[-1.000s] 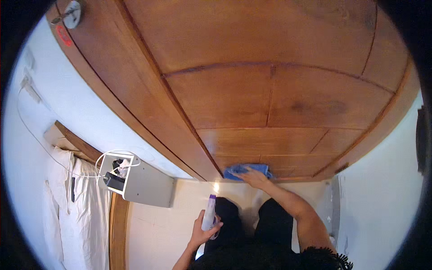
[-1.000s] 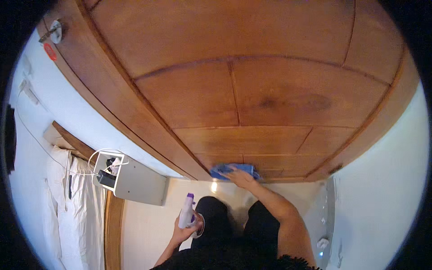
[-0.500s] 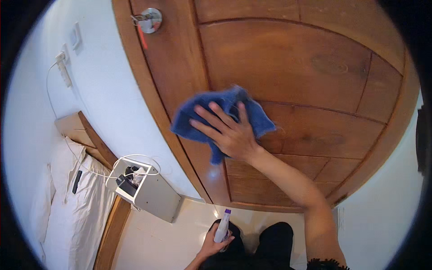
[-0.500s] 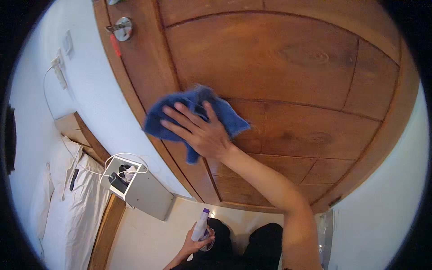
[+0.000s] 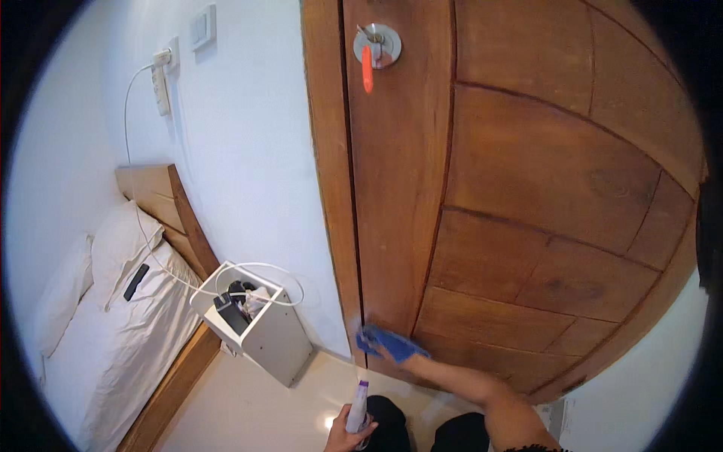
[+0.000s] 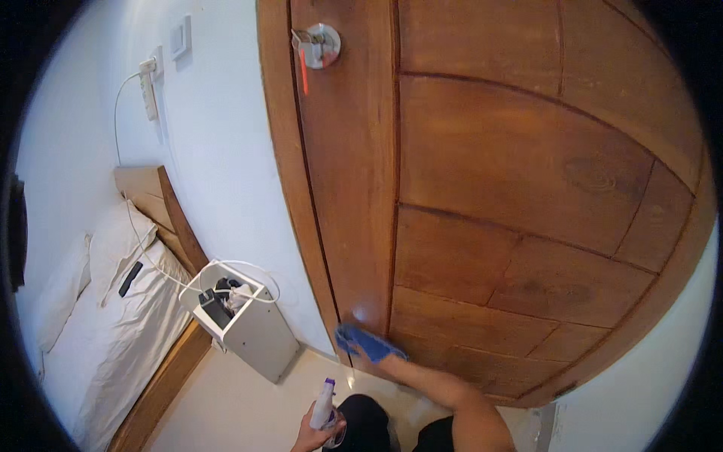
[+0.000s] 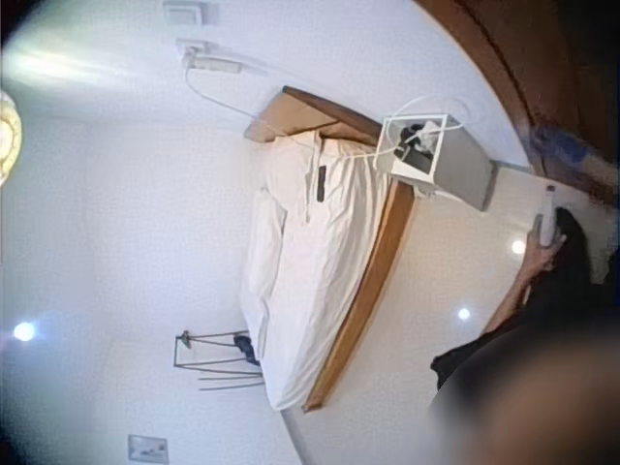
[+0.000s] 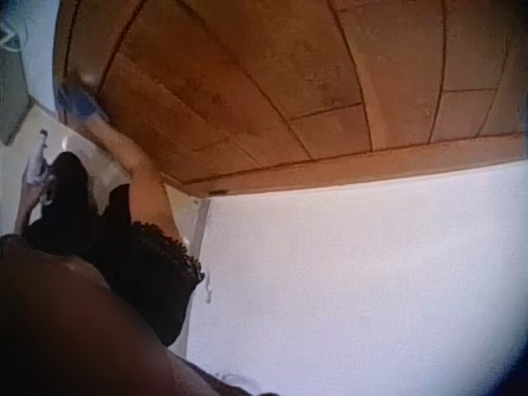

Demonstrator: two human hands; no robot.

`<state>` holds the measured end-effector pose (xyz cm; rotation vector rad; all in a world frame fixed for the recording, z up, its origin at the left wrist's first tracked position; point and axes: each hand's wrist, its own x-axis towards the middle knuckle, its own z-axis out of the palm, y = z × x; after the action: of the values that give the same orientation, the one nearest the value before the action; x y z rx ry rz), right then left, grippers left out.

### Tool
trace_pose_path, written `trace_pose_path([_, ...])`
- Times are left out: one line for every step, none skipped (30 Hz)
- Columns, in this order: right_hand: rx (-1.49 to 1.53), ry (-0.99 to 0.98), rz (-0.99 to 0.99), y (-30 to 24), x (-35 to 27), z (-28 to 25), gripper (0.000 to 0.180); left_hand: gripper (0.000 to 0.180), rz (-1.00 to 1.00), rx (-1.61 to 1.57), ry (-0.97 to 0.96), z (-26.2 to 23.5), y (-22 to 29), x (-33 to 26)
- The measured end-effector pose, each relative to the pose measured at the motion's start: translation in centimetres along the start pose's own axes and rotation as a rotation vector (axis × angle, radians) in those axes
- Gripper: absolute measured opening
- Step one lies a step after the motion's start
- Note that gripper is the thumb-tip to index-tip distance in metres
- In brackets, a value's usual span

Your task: Cleaning the hotel room door using spray and cloth.

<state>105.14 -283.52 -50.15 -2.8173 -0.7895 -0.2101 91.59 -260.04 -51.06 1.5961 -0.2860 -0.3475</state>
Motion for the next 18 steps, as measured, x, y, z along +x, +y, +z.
trace_pose_path([-0.397, -0.047, -0.113, -0.2, -1.0, 0.8, 0.045, 0.036, -0.001, -0.030, 0.044, 0.1, -0.1, 0.3])
trace_pose_path([-0.794, -0.097, -0.219, -0.2, -1.4, 0.9, 0.047, 0.036, -0.049, -0.057, 0.037, -0.3, 0.0, -0.2])
trace_pose_path([-0.967, -0.180, -0.262, -0.2, -1.6, 0.4, 0.049, 0.036, -0.019, -0.045, 0.030, -0.4, 0.1, -0.2])
trace_pose_path([-1.039, -0.118, -0.273, -0.3, -1.9, -0.7, 0.051, 0.037, 0.003, -0.029, 0.021, -0.5, 0.3, -0.3])
trace_pose_path([-0.887, -0.081, -0.228, -0.2, -1.2, -2.3, 0.054, 0.037, 0.023, -0.012, 0.010, -0.6, 0.6, -0.4])
trace_pose_path([-0.725, -0.130, -0.161, -0.3, -0.4, -4.5, 0.056, 0.036, 0.045, -0.001, -0.017, -0.4, 0.8, -0.2])
trace_pose_path([-0.573, 0.051, -0.143, -0.4, 0.2, -7.1, 0.056, 0.036, 0.063, 0.010, -0.046, -0.1, 1.0, 0.0])
trace_pose_path([-0.460, 0.204, -0.138, 0.0, 1.1, -10.4, 0.057, 0.035, 0.079, 0.022, -0.076, 0.2, 1.2, 0.3])
trace_pose_path([-0.608, 0.386, -0.136, 0.0, 2.2, -13.7, 0.054, 0.035, 0.092, 0.034, -0.107, 0.7, 1.4, 0.5])
trace_pose_path([-0.509, 0.573, -0.157, 0.2, 2.4, -17.3, 0.054, 0.035, 0.091, 0.031, -0.139, 1.3, 1.6, 0.7])
trace_pose_path([-0.476, 0.671, -0.126, 0.3, 2.3, -20.9, 0.055, 0.034, 0.086, 0.029, -0.168, 2.0, 1.7, 1.0])
trace_pose_path([-0.461, 0.770, -0.099, 0.4, 1.9, -24.4, 0.057, 0.034, 0.082, 0.027, -0.196, 2.8, 1.8, 1.2])
trace_pose_path([-0.553, 0.845, -0.033, 0.4, 0.7, -27.6, 0.059, 0.034, 0.066, -0.039, -0.222, 3.7, 1.8, 1.3])
trace_pose_path([-0.652, 0.896, 0.047, 0.4, -0.7, -30.5, 0.061, 0.034, 0.049, -0.103, -0.248, 4.5, 1.7, 1.5])
trace_pose_path([-0.652, 0.976, 0.032, 0.4, -2.4, -33.1, 0.060, 0.034, 0.035, -0.168, -0.271, 5.2, 1.6, 1.7])
trace_pose_path([-0.677, 1.012, 0.050, 0.5, -4.5, -35.2, 0.059, 0.034, 0.061, -0.128, -0.313, 5.6, 1.4, 1.9])
trace_pose_path([-0.655, 1.068, 0.051, 0.5, -7.1, -36.7, 0.058, 0.034, 0.087, -0.088, -0.352, 5.9, 1.2, 2.1])
trace_pose_path([-0.669, 1.067, 0.107, 0.6, -10.1, -37.9, 0.058, 0.034, 0.112, -0.049, -0.391, 6.1, 0.8, 2.0])
